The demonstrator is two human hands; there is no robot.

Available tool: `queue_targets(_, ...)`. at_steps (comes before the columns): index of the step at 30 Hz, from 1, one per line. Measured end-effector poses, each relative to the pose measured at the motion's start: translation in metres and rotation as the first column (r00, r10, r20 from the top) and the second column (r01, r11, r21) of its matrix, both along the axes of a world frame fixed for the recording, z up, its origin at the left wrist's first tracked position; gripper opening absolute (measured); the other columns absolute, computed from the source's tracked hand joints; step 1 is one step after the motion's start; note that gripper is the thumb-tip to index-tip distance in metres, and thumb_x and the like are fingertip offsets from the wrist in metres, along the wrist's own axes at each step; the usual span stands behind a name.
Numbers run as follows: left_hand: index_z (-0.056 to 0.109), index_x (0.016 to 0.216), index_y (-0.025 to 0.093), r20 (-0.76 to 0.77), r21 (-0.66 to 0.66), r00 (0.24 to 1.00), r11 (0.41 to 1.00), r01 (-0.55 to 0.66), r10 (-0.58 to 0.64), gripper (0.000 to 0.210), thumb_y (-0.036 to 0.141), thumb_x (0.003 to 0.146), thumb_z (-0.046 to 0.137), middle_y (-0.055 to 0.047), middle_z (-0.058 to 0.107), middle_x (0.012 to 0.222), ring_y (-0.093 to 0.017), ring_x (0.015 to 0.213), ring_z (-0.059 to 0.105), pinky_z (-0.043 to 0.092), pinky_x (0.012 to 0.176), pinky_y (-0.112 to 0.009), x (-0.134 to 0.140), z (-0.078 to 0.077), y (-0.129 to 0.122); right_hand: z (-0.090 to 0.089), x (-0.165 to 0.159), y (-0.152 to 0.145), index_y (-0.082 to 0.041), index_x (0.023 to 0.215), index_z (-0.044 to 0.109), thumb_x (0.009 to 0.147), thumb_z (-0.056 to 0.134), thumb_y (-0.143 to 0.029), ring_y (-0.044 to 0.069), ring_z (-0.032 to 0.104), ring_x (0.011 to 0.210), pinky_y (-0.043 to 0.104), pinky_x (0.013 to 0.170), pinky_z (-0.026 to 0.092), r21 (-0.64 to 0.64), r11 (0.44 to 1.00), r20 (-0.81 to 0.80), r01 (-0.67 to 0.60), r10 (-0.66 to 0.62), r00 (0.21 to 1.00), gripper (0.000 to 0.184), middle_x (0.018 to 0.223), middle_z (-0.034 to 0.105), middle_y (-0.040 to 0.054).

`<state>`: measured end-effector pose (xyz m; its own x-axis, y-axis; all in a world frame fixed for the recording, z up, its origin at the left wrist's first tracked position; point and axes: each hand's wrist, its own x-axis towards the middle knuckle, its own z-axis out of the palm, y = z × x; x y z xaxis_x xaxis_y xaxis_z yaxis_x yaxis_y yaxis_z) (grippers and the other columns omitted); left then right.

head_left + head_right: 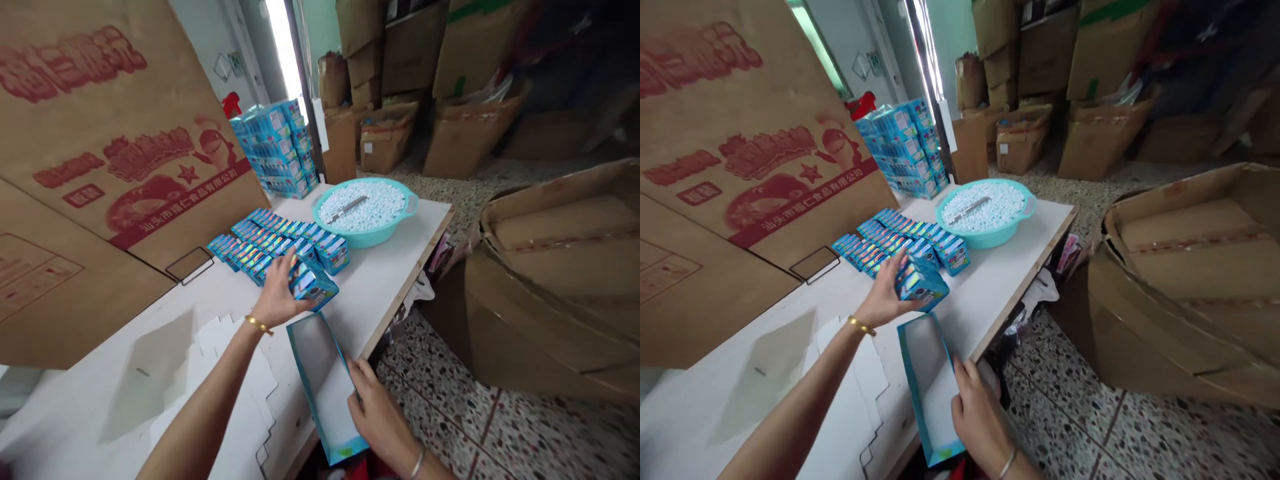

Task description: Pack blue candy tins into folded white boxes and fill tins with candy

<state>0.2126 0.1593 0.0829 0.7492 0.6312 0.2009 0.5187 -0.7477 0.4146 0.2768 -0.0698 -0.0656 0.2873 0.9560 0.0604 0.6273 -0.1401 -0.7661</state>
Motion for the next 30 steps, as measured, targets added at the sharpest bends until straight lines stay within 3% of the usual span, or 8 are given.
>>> queue_targets(4, 0.022, 0.146, 0.023, 0.105, 0.031, 0.994, 0.999, 0.032, -0.035, 0.105, 0.043, 0.061, 0.080, -0.013, 0.037, 0.136, -0.032, 0.129, 0.038, 0.033, 0.109, -0.050, -0.041, 0.014, -0.019, 0.012, -0.001, -0.002, -0.008, 0.131, 0.051, 0.077, 0.037, -0.006, 0.026, 0.059, 0.112, 0.037, 0.098, 0.048, -0.140, 0.986, -0.040, -0.093, 0.088, 0.995, 0.056, 0.132, 0.051, 0.0188)
queue_targets(8, 0.021, 0.147, 0.025, 0.183, 0.145, 0.983, 0.989, -0.042, 0.015, 0.103, 0.041, 0.063, 0.079, -0.013, 0.035, 0.138, -0.032, 0.130, 0.036, 0.031, 0.110, -0.052, -0.060, 0.020, -0.034, 0.020, 0.001, 0.001, -0.007, 0.140, 0.042, 0.075, 0.038, -0.005, 0.025, 0.054, 0.119, 0.036, 0.103, 0.043, -0.198, 0.976, -0.060, -0.093, 0.082, 0.995, 0.064, 0.133, 0.051, 0.0172)
queue_targets(13, 0.015, 0.149, 0.026, 0.019, -0.145, 0.994, 0.983, 0.112, -0.111, 0.110, 0.043, 0.062, 0.080, -0.012, 0.035, 0.141, -0.032, 0.130, 0.039, 0.035, 0.109, -0.050, -0.068, 0.016, -0.052, 0.029, 0.008, 0.014, -0.008, 0.148, 0.028, 0.071, 0.039, -0.002, 0.025, 0.051, 0.123, 0.035, 0.104, 0.042, -0.201, 0.977, -0.076, -0.071, 0.057, 0.995, 0.077, 0.131, 0.051, 0.0167)
queue_targets(17, 0.024, 0.146, 0.020, -0.219, -0.236, 0.964, 0.967, 0.099, -0.153, 0.106, 0.036, 0.058, 0.080, -0.015, 0.038, 0.137, -0.032, 0.126, 0.040, 0.039, 0.106, -0.049, -0.059, -0.001, -0.065, 0.029, 0.008, 0.021, -0.006, 0.145, 0.034, 0.073, 0.039, -0.003, 0.027, 0.052, 0.122, 0.036, 0.104, 0.041, -0.180, 0.981, -0.068, -0.073, 0.062, 0.996, 0.072, 0.127, 0.053, 0.0176)
queue_targets(23, 0.030, 0.145, 0.017, -0.403, 0.001, 0.913, 0.998, 0.066, -0.060, 0.100, 0.029, 0.056, 0.075, -0.018, 0.039, 0.140, -0.037, 0.128, 0.038, 0.041, 0.102, -0.052, -0.043, -0.018, -0.069, 0.022, 0.001, 0.024, -0.008, 0.141, 0.041, 0.074, 0.036, -0.002, 0.025, 0.055, 0.118, 0.035, 0.102, 0.043, -0.136, 0.988, -0.060, -0.069, 0.061, 0.996, 0.068, 0.125, 0.056, 0.0168)
queue_targets(27, 0.029, 0.146, 0.019, -0.470, -0.053, 0.875, 0.994, 0.100, -0.113, 0.102, 0.049, 0.060, 0.076, -0.020, 0.031, 0.150, -0.041, 0.137, 0.028, 0.029, 0.107, -0.062, -0.034, -0.005, -0.047, 0.018, 0.029, 0.035, -0.014, 0.133, 0.053, 0.081, 0.048, -0.016, 0.024, 0.061, 0.107, 0.034, 0.093, 0.050, -0.011, 0.990, -0.227, -0.138, 0.132, 0.965, 0.052, 0.112, 0.063, 0.0124)
queue_targets(28, 0.029, 0.146, 0.020, -0.452, -0.086, 0.881, 0.990, 0.110, -0.138, 0.100, 0.058, 0.064, 0.072, -0.019, 0.028, 0.152, -0.039, 0.140, 0.025, 0.028, 0.108, -0.061, -0.026, 0.001, -0.037, 0.020, 0.044, 0.044, -0.015, 0.129, 0.056, 0.084, 0.053, -0.025, 0.023, 0.064, 0.096, 0.033, 0.085, 0.053, 0.017, 0.993, -0.301, -0.117, 0.117, 0.947, 0.047, 0.101, 0.065, 0.0100)
queue_targets(30, 0.031, 0.146, 0.019, -0.391, -0.074, 0.913, 0.993, 0.093, -0.115, 0.092, 0.070, 0.074, 0.056, -0.017, 0.024, 0.155, -0.034, 0.143, 0.020, 0.026, 0.112, -0.055, 0.001, 0.012, -0.012, 0.031, 0.084, 0.070, -0.014, 0.125, 0.057, 0.085, 0.055, -0.044, 0.017, 0.063, 0.066, 0.028, 0.061, 0.054, 0.035, 0.998, -0.467, 0.053, -0.030, 0.884, 0.050, 0.078, 0.064, 0.0035)
